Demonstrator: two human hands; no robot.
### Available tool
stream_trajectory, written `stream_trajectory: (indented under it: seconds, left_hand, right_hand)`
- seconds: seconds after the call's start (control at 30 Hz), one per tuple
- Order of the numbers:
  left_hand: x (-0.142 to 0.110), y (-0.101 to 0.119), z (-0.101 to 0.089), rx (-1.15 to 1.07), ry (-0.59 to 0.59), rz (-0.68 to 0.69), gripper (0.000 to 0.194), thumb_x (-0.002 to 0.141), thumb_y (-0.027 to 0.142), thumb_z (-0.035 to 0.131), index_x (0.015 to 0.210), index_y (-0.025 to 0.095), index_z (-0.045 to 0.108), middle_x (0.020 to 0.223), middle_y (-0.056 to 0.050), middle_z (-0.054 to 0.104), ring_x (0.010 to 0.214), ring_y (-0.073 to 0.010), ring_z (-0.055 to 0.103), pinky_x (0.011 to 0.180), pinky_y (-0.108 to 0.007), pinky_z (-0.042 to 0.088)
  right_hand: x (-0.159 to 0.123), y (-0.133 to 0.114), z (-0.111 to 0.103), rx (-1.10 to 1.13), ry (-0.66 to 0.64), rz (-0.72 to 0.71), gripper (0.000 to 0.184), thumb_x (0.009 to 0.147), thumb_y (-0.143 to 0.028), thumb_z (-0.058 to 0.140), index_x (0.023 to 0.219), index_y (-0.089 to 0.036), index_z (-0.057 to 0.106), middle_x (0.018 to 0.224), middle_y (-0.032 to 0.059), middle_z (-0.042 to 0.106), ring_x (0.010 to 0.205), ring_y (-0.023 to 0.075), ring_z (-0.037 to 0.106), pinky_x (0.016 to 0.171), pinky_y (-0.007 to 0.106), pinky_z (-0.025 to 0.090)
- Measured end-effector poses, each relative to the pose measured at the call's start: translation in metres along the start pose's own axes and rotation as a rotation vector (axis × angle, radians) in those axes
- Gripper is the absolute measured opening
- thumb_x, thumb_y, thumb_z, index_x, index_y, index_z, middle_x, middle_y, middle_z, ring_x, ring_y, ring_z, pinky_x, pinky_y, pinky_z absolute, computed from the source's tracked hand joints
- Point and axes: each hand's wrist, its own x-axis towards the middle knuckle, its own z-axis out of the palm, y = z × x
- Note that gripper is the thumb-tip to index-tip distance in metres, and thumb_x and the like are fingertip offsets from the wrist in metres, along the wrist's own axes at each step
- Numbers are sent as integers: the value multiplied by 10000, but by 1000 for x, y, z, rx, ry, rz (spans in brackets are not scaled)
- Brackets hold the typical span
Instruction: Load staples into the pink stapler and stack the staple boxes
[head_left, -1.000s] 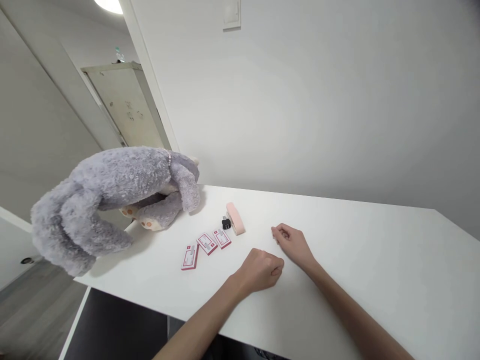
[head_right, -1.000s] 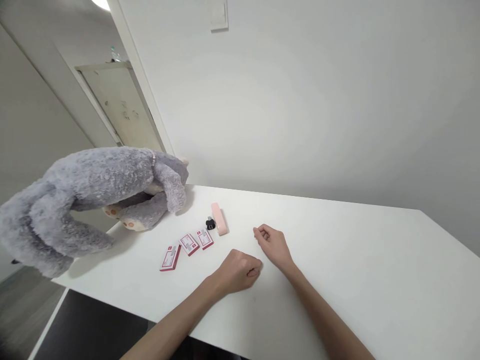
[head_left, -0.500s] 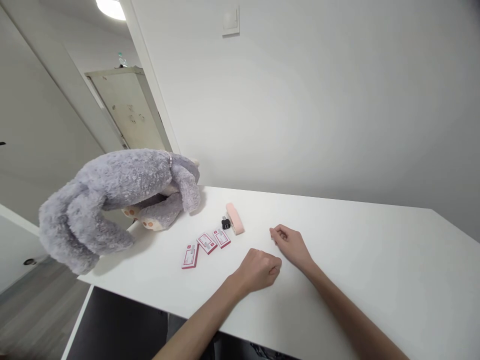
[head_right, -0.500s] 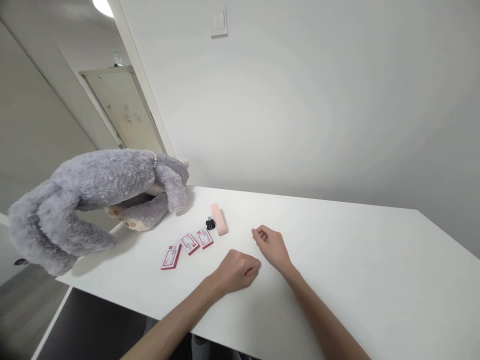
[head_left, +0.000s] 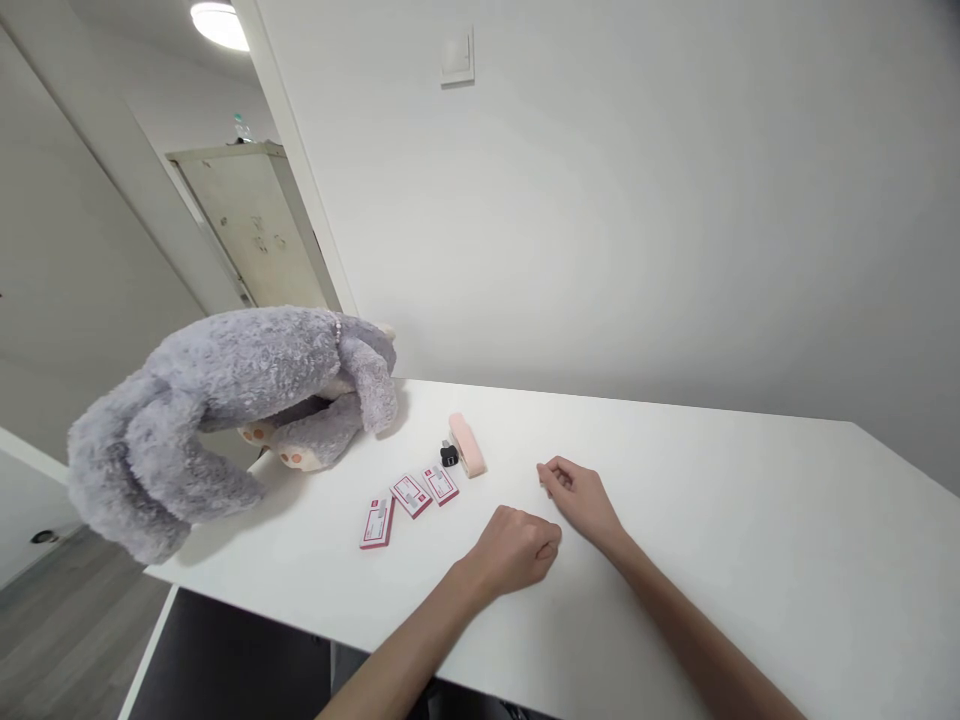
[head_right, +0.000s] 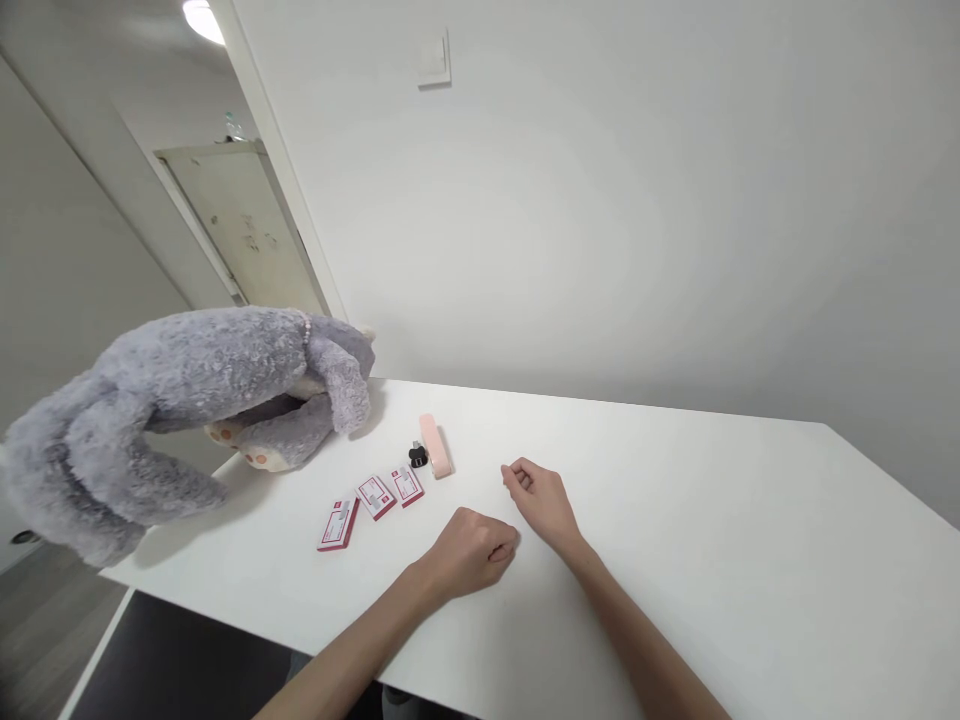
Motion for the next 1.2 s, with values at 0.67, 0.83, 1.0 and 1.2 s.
stream_trajectory:
  seconds: [0.67,0.83,1.0,1.2]
  left_hand:
    - [0,1,0,-9,23,30,359,622,-4,470,628,201,176,534,59,250,529,-123,109,513,-293,138]
    - [-1,-1,2,79,24,54,361,621,4,472,635,207,174,530,64,246,520,-122,113,498,-281,144]
    - [-1,-3,4,101,30,71,348,623,11,467,639,209,182,527,64,267,517,-122,122,493,-275,154]
    - [-1,-5,5,94,54,78,330,614,22,460,637,211,190,520,60,267,511,-124,114,489,-284,142]
  right_hand:
    - [-2,-1,1,-11,-5,-6,412,969,-553,550,705,-238,574,639,-11,586,609,173,493,598,284,396]
    - [-2,-1,1,-18,-14,2,414,971,-559,548,717,-232,569,639,-22,567,605,162,470,593,277,381]
    - [-2,0,2,-19,-14,-5,415,974,-555,543,714,-232,564,633,-20,568,603,163,477,593,276,382]
    - [-3,0,2,-53,-11,-6,418,976,-553,539,704,-235,544,628,-23,572,600,162,483,600,279,376]
